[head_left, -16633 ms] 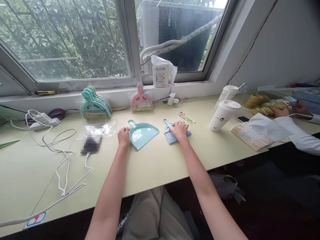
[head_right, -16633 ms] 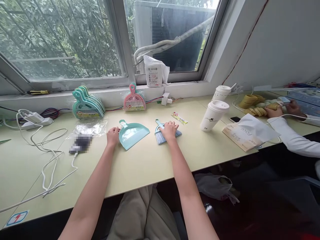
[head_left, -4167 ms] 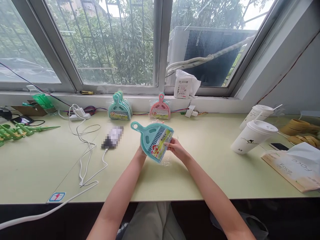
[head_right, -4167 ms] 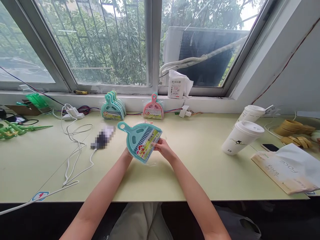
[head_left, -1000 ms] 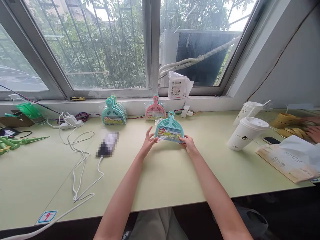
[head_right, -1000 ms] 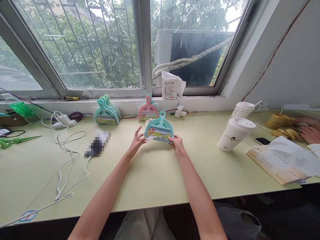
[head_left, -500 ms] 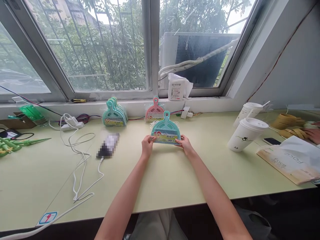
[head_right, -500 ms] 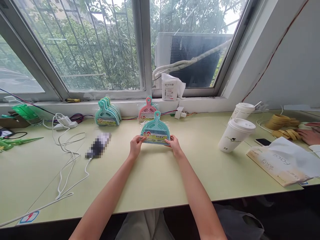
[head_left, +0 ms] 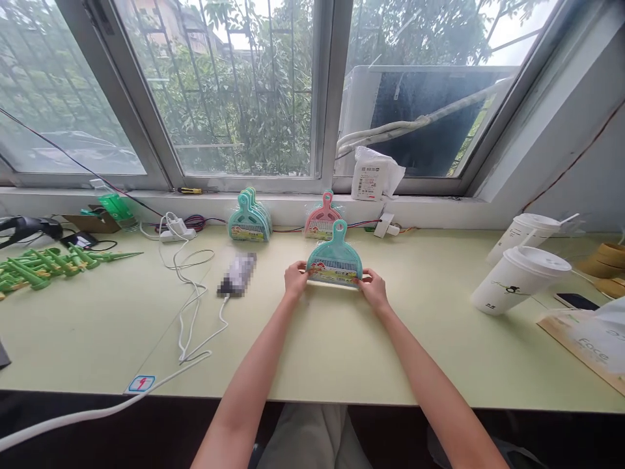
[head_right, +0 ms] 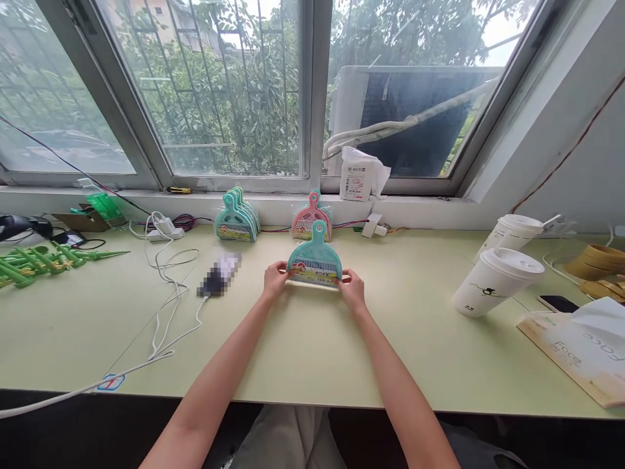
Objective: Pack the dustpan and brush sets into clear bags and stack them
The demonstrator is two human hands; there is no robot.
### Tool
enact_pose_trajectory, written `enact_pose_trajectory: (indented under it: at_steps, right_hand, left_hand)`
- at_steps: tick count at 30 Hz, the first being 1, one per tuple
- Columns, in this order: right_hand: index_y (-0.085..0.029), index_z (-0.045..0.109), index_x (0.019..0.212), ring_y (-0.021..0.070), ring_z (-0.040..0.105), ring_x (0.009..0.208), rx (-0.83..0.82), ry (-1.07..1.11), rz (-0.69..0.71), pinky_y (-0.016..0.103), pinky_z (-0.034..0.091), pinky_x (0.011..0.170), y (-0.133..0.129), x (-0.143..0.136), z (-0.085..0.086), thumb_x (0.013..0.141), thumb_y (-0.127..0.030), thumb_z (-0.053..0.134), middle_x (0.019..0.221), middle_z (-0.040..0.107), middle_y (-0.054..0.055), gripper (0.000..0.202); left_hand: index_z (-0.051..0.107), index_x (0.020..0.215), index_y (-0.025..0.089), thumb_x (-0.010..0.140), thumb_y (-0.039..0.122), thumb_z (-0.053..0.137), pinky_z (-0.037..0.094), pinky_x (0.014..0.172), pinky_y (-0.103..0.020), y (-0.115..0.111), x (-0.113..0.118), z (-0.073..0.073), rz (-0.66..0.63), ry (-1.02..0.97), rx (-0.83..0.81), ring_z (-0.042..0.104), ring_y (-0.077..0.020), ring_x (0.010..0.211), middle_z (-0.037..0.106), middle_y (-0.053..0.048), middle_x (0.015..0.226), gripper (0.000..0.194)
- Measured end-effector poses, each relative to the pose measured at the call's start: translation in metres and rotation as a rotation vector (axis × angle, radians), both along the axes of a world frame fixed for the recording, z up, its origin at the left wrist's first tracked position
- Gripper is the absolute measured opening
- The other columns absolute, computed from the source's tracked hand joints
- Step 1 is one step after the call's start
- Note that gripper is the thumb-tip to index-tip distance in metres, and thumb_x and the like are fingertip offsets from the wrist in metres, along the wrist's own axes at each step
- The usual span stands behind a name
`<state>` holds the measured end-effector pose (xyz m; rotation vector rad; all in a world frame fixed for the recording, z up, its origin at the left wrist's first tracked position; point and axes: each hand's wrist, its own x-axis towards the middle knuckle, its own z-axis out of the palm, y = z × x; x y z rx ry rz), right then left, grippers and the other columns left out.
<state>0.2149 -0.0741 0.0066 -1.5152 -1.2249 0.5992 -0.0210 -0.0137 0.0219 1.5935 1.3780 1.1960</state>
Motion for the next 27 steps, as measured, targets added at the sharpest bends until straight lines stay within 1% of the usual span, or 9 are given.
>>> enact_pose_trajectory:
  at_steps: [3, 6, 8, 10, 13, 17, 20, 23, 27]
  right_hand:
    - [-0.020, 0.064, 0.086, 0.0212, 0.064, 0.070, 0.037, -0.063, -0.006, 0.029, 0.046, 0.060, 0.008, -0.008, -0.002, 0.068, -0.051, 0.067, 0.088, 0.070, 0.007, 0.035]
    - [-0.019, 0.062, 0.086, 0.0209, 0.064, 0.071, 0.116, -0.138, 0.039, 0.030, 0.046, 0.062, 0.028, -0.028, -0.001, 0.072, -0.051, 0.063, 0.091, 0.069, 0.008, 0.034]
    - [-0.019, 0.061, 0.084, 0.0205, 0.065, 0.070, 0.152, -0.172, 0.086, 0.029, 0.046, 0.063, 0.047, -0.050, 0.004, 0.075, -0.050, 0.061, 0.088, 0.069, 0.007, 0.032]
    - [-0.020, 0.061, 0.085, 0.0201, 0.065, 0.070, 0.172, -0.208, 0.118, 0.028, 0.045, 0.065, 0.070, -0.080, 0.013, 0.079, -0.047, 0.060, 0.085, 0.069, 0.005, 0.028]
    - [-0.020, 0.060, 0.090, 0.0180, 0.065, 0.073, 0.157, -0.329, 0.134, 0.027, 0.043, 0.068, 0.104, -0.134, 0.027, 0.084, -0.036, 0.057, 0.089, 0.069, 0.004, 0.017]
    - [-0.022, 0.058, 0.103, 0.0192, 0.065, 0.085, 0.124, -0.547, 0.160, 0.026, 0.041, 0.070, 0.144, -0.206, 0.039, 0.090, -0.031, 0.052, 0.101, 0.068, 0.006, 0.017]
    - [-0.022, 0.054, 0.114, 0.0207, 0.065, 0.088, 0.073, -0.659, 0.216, 0.027, 0.041, 0.068, 0.168, -0.249, 0.039, 0.093, -0.032, 0.049, 0.108, 0.066, 0.009, 0.023]
    - [-0.021, 0.049, 0.119, 0.0221, 0.066, 0.089, 0.042, -0.708, 0.249, 0.028, 0.042, 0.068, 0.188, -0.275, 0.032, 0.095, -0.032, 0.046, 0.112, 0.064, 0.012, 0.027]
    - [-0.018, 0.045, 0.123, 0.0233, 0.067, 0.089, 0.011, -0.704, 0.272, 0.028, 0.042, 0.067, 0.212, -0.288, 0.018, 0.096, -0.028, 0.044, 0.110, 0.065, 0.014, 0.029]
  left_hand:
    - [0.069, 0.087, 0.020, 0.070, 0.019, 0.069, 0.050, 0.070, -0.032, 0.010, -0.010, 0.010, -0.017, 0.083, 0.059, 0.063, -0.0184, 0.070, 0.070, -0.007, 0.087, 0.017]
    - [0.069, 0.087, 0.020, 0.072, 0.017, 0.067, 0.048, 0.073, -0.032, 0.029, -0.032, 0.027, -0.016, 0.217, 0.150, 0.062, -0.0195, 0.071, 0.069, -0.007, 0.083, 0.016]
    - [0.069, 0.087, 0.019, 0.073, 0.017, 0.066, 0.047, 0.076, -0.033, 0.044, -0.056, 0.038, 0.028, 0.301, 0.202, 0.063, -0.0209, 0.075, 0.069, -0.008, 0.083, 0.014]
    - [0.069, 0.088, 0.019, 0.074, 0.019, 0.066, 0.046, 0.078, -0.032, 0.059, -0.085, 0.047, 0.104, 0.359, 0.223, 0.064, -0.0218, 0.078, 0.069, -0.009, 0.084, 0.014]
    - [0.068, 0.090, 0.018, 0.075, 0.020, 0.065, 0.046, 0.076, -0.030, 0.081, -0.135, 0.053, 0.233, 0.394, 0.216, 0.064, -0.0217, 0.078, 0.070, -0.009, 0.086, 0.015]
    - [0.067, 0.086, 0.016, 0.074, 0.017, 0.063, 0.045, 0.073, -0.028, 0.109, -0.204, 0.049, 0.380, 0.433, 0.162, 0.064, -0.0216, 0.079, 0.071, -0.010, 0.087, 0.013]
    - [0.067, 0.083, 0.016, 0.072, 0.020, 0.065, 0.045, 0.074, -0.028, 0.129, -0.245, 0.042, 0.466, 0.469, 0.086, 0.065, -0.0224, 0.080, 0.071, -0.010, 0.086, 0.012]
    - [0.067, 0.081, 0.016, 0.070, 0.023, 0.067, 0.045, 0.075, -0.029, 0.149, -0.270, 0.035, 0.531, 0.463, 0.029, 0.065, -0.0227, 0.079, 0.071, -0.010, 0.087, 0.013]
    - [0.066, 0.085, 0.016, 0.069, 0.022, 0.067, 0.047, 0.074, -0.029, 0.175, -0.283, 0.023, 0.512, 0.451, 0.005, 0.065, -0.0206, 0.076, 0.070, -0.010, 0.093, 0.017]
